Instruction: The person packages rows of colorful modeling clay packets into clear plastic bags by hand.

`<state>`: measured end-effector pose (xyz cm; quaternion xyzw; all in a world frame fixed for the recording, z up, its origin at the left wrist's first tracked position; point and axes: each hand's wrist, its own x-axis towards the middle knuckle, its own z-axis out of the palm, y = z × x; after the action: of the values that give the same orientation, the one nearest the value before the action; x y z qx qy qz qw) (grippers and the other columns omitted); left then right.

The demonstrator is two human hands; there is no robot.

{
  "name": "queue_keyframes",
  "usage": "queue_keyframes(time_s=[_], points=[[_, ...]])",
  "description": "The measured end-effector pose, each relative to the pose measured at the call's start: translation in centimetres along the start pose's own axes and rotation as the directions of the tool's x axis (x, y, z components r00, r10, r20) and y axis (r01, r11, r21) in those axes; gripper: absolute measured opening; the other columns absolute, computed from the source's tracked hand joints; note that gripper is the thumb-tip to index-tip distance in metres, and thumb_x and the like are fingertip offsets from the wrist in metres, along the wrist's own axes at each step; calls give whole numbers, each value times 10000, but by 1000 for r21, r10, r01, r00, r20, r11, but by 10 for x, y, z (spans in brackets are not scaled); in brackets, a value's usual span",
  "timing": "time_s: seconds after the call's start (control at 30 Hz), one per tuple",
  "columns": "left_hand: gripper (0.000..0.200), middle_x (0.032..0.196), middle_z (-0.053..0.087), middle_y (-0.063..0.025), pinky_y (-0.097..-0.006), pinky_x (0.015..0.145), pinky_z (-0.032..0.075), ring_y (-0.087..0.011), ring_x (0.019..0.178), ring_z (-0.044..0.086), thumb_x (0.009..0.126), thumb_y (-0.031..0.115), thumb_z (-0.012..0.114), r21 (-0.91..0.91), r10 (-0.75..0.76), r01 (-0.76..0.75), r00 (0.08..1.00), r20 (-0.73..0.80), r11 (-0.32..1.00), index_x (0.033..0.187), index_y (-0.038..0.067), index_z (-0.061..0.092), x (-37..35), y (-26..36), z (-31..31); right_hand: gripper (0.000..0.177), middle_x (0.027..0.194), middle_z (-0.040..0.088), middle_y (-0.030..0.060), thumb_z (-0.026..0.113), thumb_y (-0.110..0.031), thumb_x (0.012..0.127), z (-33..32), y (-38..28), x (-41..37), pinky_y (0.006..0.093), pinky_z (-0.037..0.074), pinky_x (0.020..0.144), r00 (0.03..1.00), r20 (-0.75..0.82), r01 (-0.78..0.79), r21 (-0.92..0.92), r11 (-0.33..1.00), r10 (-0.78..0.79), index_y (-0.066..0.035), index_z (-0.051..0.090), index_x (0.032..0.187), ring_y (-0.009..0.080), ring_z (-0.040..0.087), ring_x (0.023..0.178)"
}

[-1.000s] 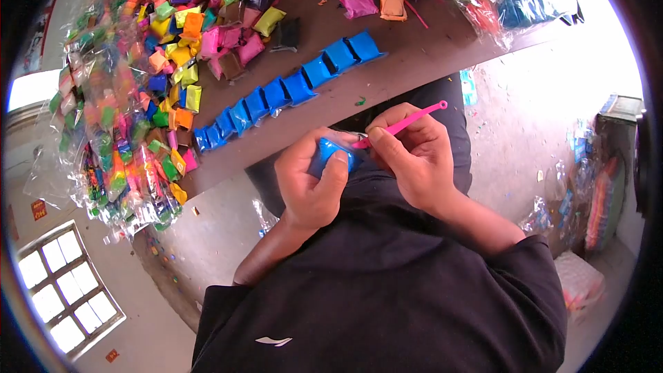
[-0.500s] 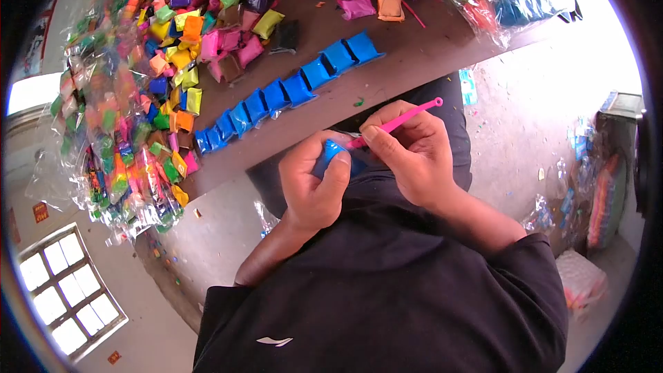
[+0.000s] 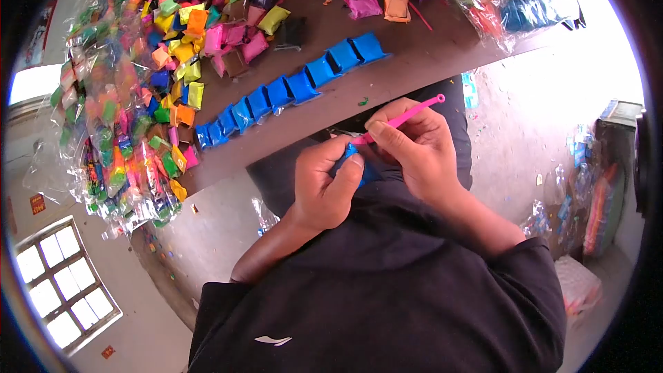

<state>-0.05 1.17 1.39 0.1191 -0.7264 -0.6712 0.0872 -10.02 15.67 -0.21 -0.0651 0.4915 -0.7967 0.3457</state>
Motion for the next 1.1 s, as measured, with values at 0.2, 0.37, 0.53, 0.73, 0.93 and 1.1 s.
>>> queue_keyframes(time_s=[0.2, 0.37, 0.53, 0.73, 0.93, 1.1], points=[[181, 741, 557, 34, -233, 606, 387, -31, 698, 465, 968, 111, 565, 22, -8, 7, 1000, 14, 1000, 1006, -28, 674, 3, 2, -5, 87, 864, 687, 23, 699, -83, 963, -1, 1, 1, 239, 470, 657, 1000, 14, -7, -23, 1000, 7, -6, 677, 931, 71, 598, 736], [175, 759, 567, 30, -234, 616, 395, -27, 719, 475, 963, 101, 569, -63, -40, 42, 999, 35, 997, 1016, -29, 673, 3, -3, -3, 42, 828, 668, 10, 700, -59, 963, 2, 3, 3, 212, 367, 559, 1000, -7, 17, 25, 1000, -17, -23, 692, 983, 37, 513, 632], [185, 779, 583, 20, -231, 630, 399, -25, 730, 470, 969, 106, 558, -76, -90, 95, 994, 57, 993, 1019, -29, 674, 1, 4, 0, 54, 842, 673, 12, 695, -63, 971, 0, 4, 1, 214, 386, 577, 999, 33, 30, 86, 996, -32, -21, 693, 1005, 42, 520, 643], [281, 813, 636, -26, -244, 628, 443, -63, 700, 538, 1011, 189, 508, -261, -267, 300, 951, 153, 918, 1027, -35, 678, 2, 12, -8, 84, 910, 685, 20, 699, -84, 985, -5, 3, 4, 252, 495, 728, 995, 91, 23, 73, 997, -29, -4, 688, 1005, 84, 617, 808], [371, 846, 680, -102, -256, 613, 482, -120, 685, 602, 1039, 259, 474, -352, -355, 411, 910, 215, 841, 1071, -47, 680, 4, 12, -14, 103, 931, 690, 34, 686, -86, 999, -12, -2, 4, 268, 502, 780, 952, 280, 112, 60, 992, -124, 12, 692, 1031, 93, 615, 867], [361, 837, 677, -82, -251, 620, 479, -112, 698, 601, 1037, 229, 454, -301, -322, 360, 931, 171, 883, 1031, -50, 683, 5, 18, -10, 87, 944, 667, 54, 683, -64, 990, -10, -1, 5, 230, 443, 680, 967, 159, 215, -89, 973, -200, 21, 682, 1009, 86, 573, 775]])
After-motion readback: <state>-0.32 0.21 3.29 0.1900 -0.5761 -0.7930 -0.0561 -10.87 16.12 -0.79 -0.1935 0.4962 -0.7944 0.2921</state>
